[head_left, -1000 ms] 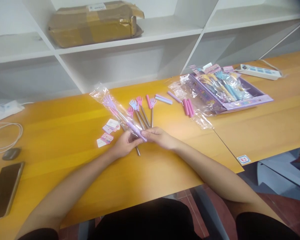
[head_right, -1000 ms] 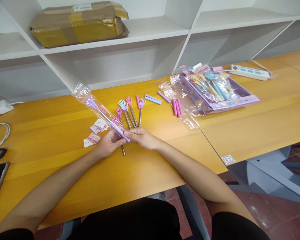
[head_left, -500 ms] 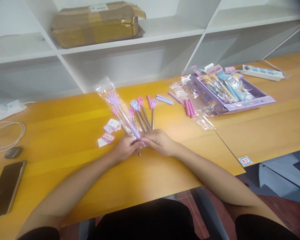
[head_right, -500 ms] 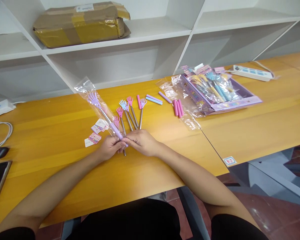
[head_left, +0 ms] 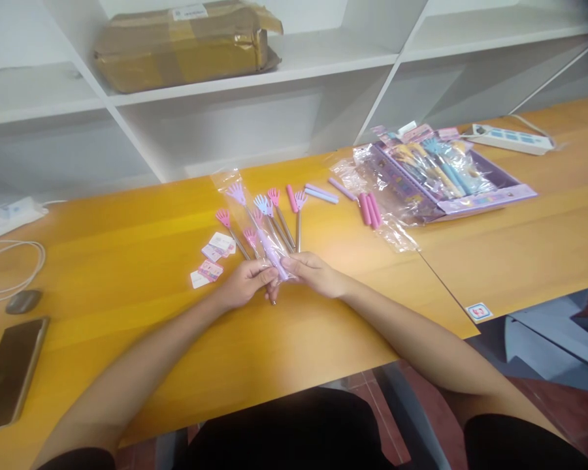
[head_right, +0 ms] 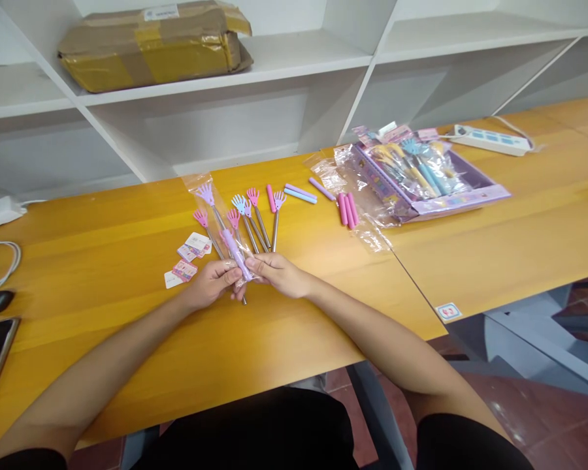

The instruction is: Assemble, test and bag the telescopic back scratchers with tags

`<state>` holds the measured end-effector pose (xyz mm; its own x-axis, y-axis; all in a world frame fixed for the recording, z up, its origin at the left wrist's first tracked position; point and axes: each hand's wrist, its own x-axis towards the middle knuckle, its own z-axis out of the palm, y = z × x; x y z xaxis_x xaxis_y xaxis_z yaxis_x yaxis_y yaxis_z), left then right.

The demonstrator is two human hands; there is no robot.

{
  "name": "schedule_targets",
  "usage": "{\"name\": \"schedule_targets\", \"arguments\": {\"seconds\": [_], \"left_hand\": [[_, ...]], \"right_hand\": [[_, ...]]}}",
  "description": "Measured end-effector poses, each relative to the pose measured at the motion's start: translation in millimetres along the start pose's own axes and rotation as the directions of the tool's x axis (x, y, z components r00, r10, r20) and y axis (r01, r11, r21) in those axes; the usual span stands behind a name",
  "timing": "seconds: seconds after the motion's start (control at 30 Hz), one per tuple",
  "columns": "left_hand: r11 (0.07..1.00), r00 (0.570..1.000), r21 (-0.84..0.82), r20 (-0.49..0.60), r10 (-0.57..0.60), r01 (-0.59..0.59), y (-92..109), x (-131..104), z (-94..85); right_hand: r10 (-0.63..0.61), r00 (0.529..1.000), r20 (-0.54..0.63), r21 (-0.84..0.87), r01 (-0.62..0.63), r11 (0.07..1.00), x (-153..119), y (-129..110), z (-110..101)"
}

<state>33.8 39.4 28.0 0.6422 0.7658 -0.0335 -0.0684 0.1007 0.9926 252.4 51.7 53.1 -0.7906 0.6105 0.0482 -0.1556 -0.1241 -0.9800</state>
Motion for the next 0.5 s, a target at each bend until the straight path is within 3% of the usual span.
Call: {"name": "schedule_targets", "arguments": {"seconds": [0.33, 0.5], "left_hand": [[0.996, 0.996, -0.085, 0.081, 0.028, -0.021, -3.7, -2.1, -5.4], [0.999, 0.995, 0.036, 0.098, 0.028, -0.031, 3.1, -3.6, -2.8]], "right_hand": [[0.006, 1.000, -0.014, -0.060, -0.006, 0.998, -7.0, -2.0, -10.9], [-0.020, 1.000, 0.016, -0.125, 0.022, 0.992, -7.6, -2.8, -15.3]]}}
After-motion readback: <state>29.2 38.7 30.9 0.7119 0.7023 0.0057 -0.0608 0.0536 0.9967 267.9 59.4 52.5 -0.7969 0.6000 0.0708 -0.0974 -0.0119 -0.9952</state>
